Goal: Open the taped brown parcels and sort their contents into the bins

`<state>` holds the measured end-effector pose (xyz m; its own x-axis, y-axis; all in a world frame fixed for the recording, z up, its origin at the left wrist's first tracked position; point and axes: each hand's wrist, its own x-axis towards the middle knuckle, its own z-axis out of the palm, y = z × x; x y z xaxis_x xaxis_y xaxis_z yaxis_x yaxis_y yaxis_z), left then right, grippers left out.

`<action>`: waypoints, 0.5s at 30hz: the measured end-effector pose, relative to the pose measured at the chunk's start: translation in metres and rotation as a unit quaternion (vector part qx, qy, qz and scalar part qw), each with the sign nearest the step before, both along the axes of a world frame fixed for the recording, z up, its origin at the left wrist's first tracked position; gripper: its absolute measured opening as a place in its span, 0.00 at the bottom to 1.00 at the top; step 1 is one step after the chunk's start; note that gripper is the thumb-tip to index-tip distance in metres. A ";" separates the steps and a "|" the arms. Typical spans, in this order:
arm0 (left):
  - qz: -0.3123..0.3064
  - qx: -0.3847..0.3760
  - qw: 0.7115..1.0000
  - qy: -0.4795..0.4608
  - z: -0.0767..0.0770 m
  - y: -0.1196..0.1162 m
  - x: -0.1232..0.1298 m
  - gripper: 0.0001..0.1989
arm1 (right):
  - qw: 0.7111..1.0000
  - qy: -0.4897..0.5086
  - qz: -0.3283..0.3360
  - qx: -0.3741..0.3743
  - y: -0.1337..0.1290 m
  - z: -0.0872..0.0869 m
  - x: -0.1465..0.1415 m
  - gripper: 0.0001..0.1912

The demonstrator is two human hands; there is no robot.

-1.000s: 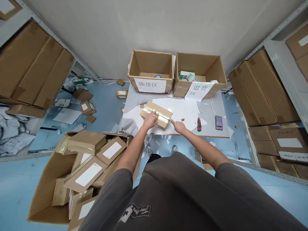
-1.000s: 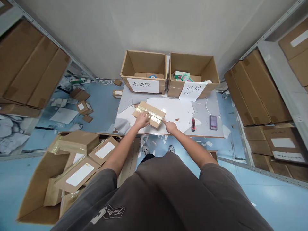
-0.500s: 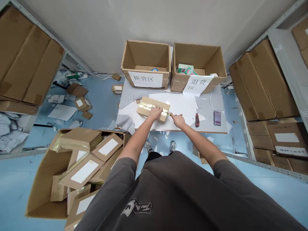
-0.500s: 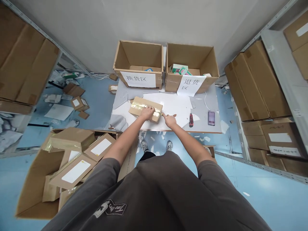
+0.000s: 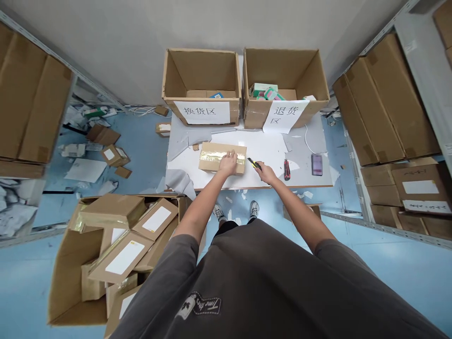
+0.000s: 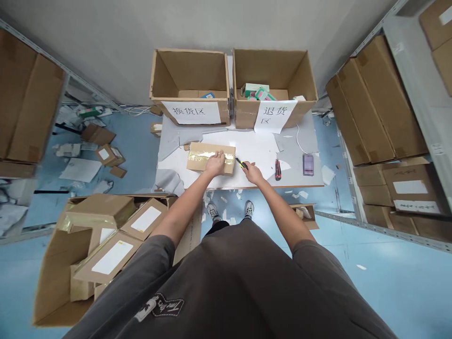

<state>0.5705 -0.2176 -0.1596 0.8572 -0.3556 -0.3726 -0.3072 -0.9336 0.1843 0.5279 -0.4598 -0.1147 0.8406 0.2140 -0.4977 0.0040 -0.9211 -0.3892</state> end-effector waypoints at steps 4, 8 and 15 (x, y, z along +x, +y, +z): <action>-0.008 0.001 1.000 -0.006 -0.002 0.005 -0.005 0.53 | 0.999 0.041 -0.004 0.032 0.005 -0.008 0.019 0.24; -0.004 -0.011 1.000 -0.007 0.000 0.007 -0.008 0.52 | 0.998 0.043 0.055 0.008 0.007 -0.011 0.036 0.23; -0.002 0.004 1.000 -0.011 0.005 0.006 -0.007 0.49 | 0.994 0.036 0.087 -0.048 0.010 -0.011 0.055 0.22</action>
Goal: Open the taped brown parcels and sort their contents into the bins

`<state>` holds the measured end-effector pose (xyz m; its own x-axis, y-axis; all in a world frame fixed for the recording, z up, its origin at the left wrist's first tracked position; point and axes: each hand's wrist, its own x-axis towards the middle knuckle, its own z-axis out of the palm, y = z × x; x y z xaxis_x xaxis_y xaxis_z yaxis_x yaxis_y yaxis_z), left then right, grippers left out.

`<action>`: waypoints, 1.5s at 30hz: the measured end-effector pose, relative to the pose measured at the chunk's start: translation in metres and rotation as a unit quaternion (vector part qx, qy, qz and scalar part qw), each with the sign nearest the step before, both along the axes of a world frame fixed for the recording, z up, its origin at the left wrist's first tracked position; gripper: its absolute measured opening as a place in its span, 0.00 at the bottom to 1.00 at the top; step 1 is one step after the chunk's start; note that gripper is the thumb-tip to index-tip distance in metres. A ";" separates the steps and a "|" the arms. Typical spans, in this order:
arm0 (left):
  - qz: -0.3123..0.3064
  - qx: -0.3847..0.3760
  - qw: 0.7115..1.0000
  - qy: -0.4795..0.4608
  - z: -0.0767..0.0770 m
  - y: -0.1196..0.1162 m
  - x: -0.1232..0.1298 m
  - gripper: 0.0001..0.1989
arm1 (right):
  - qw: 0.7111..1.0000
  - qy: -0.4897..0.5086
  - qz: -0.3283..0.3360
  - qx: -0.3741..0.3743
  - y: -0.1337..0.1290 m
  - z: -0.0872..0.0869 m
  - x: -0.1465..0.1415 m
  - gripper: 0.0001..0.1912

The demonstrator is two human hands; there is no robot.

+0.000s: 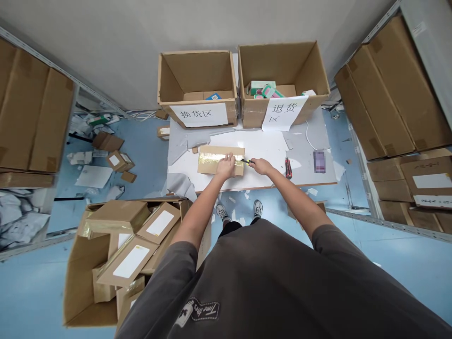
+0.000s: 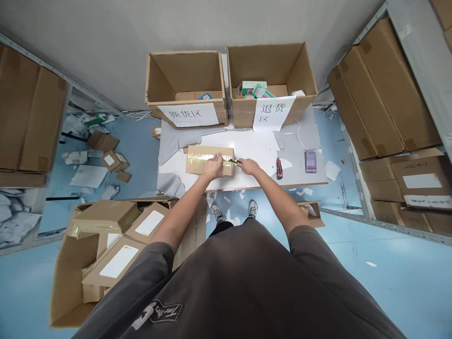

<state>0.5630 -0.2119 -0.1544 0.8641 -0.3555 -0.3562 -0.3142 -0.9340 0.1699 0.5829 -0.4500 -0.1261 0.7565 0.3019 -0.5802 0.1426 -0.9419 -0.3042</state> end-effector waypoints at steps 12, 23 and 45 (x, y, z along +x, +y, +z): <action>0.006 0.011 1.000 0.024 0.000 0.000 0.001 0.54 | 0.924 0.158 -0.231 0.260 0.002 -0.032 -0.022 0.15; 0.017 0.008 1.000 0.007 -0.002 0.002 0.000 0.54 | 0.888 0.161 -0.288 0.321 0.024 -0.041 -0.060 0.16; 0.091 0.006 0.996 0.017 -0.007 -0.003 0.066 0.59 | 0.953 -0.030 -0.230 0.195 -0.017 -0.034 -0.038 0.18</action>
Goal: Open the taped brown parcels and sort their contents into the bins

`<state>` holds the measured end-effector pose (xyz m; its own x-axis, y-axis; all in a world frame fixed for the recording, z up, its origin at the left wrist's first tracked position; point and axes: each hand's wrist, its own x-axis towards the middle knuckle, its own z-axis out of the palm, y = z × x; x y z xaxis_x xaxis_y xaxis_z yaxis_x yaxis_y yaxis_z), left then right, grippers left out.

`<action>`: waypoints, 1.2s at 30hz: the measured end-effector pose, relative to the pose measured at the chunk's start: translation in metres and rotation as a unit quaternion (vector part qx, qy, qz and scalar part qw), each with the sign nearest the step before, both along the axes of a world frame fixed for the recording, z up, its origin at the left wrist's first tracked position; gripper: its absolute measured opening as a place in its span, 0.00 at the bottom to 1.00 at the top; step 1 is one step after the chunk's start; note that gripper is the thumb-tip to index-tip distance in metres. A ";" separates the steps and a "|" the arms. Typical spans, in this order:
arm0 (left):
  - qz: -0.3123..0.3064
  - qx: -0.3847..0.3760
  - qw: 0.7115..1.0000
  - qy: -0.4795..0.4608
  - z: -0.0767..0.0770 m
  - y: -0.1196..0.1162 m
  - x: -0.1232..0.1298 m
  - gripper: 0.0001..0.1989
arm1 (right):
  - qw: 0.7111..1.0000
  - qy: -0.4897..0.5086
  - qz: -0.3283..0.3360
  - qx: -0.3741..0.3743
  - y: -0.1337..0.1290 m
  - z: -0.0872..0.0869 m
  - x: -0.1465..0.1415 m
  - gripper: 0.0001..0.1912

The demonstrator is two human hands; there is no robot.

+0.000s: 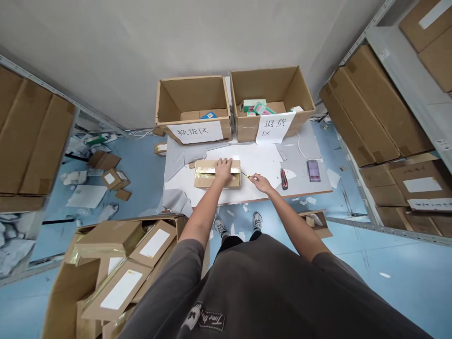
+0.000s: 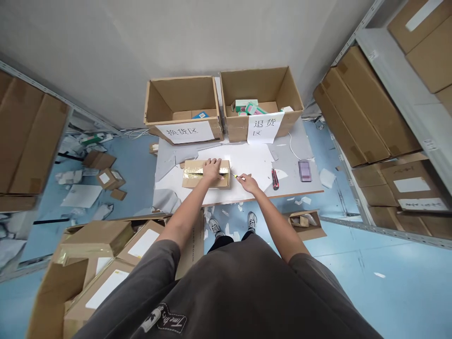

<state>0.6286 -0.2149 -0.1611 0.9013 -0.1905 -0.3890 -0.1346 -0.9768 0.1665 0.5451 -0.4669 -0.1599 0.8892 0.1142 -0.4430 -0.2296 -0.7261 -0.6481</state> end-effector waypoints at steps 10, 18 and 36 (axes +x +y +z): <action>-0.050 -0.052 0.995 -0.069 -0.007 0.021 -0.031 0.36 | 0.982 -0.063 0.143 -0.103 -0.002 0.004 0.023 0.17; -0.025 -0.073 0.994 -0.074 -0.011 0.013 -0.045 0.35 | 0.943 -0.161 0.245 -0.154 -0.009 -0.002 0.041 0.19; -0.038 -0.119 0.989 -0.073 -0.003 0.033 -0.049 0.32 | 0.999 -0.044 -0.029 0.007 -0.011 -0.012 0.022 0.11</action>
